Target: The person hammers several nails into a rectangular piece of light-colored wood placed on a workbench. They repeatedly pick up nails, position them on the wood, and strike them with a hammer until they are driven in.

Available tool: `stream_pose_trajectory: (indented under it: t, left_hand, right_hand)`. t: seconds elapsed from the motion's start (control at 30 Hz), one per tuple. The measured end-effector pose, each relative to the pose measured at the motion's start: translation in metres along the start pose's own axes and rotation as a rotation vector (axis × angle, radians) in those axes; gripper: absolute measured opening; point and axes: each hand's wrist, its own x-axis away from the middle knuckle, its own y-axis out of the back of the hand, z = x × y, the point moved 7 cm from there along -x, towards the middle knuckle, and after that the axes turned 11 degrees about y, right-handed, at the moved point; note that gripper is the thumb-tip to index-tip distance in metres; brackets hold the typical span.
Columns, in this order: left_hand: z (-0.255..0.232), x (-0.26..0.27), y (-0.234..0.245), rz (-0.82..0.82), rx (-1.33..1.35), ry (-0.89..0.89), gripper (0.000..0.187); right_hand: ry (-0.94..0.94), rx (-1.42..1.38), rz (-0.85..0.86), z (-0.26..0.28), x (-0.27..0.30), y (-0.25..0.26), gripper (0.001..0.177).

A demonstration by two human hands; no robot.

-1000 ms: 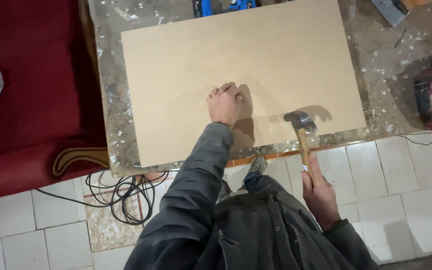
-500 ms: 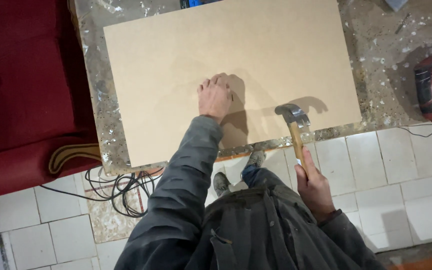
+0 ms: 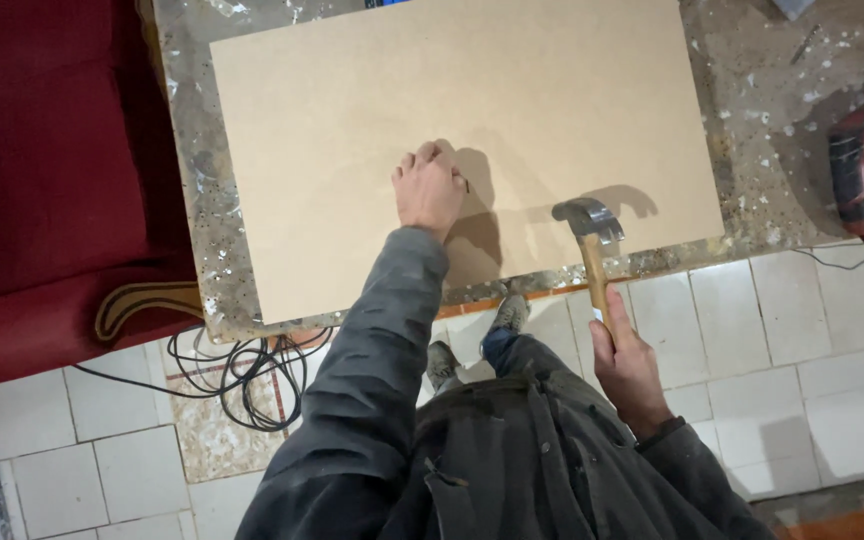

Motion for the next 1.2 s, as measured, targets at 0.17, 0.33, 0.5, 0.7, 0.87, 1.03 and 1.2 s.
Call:
stream_pose_trajectory:
  t: [0.17,0.33,0.5,0.7,0.87,1.03,1.2]
  left_hand:
    - [0.008,-0.014,-0.033,-0.174,-0.117,-0.138,0.031]
    - [-0.003,0.035,0.04,-0.211,-0.057,-0.128,0.024]
    - [0.082,0.131,0.101,-0.225,0.784,0.195,0.017]
    - [0.194,0.249,0.039,-0.162,0.972,0.453,0.022]
    - [0.177,0.285,-0.004,0.015,1.052,0.47,0.016]
    - [0.118,0.278,-0.003,0.299,0.958,0.334,0.012]
    - [0.084,0.264,-0.025,0.44,0.839,0.213,0.014]
  right_hand:
    - [0.028,-0.002,0.025,0.009,-0.002,0.004,0.062]
    - [0.135,-0.008,-0.003,0.007,0.007,0.006,0.06]
    - [0.206,0.076,-0.055,-0.012,0.024,0.002,0.061]
    - [0.29,0.094,-0.131,-0.004,0.044,0.004,0.06]
    - [0.185,0.1,-0.123,-0.034,0.069,-0.008,0.046]
    - [0.023,0.123,-0.1,-0.071,0.106,-0.012,0.039]
    - [-0.179,0.239,0.229,-0.111,0.16,-0.025,0.047]
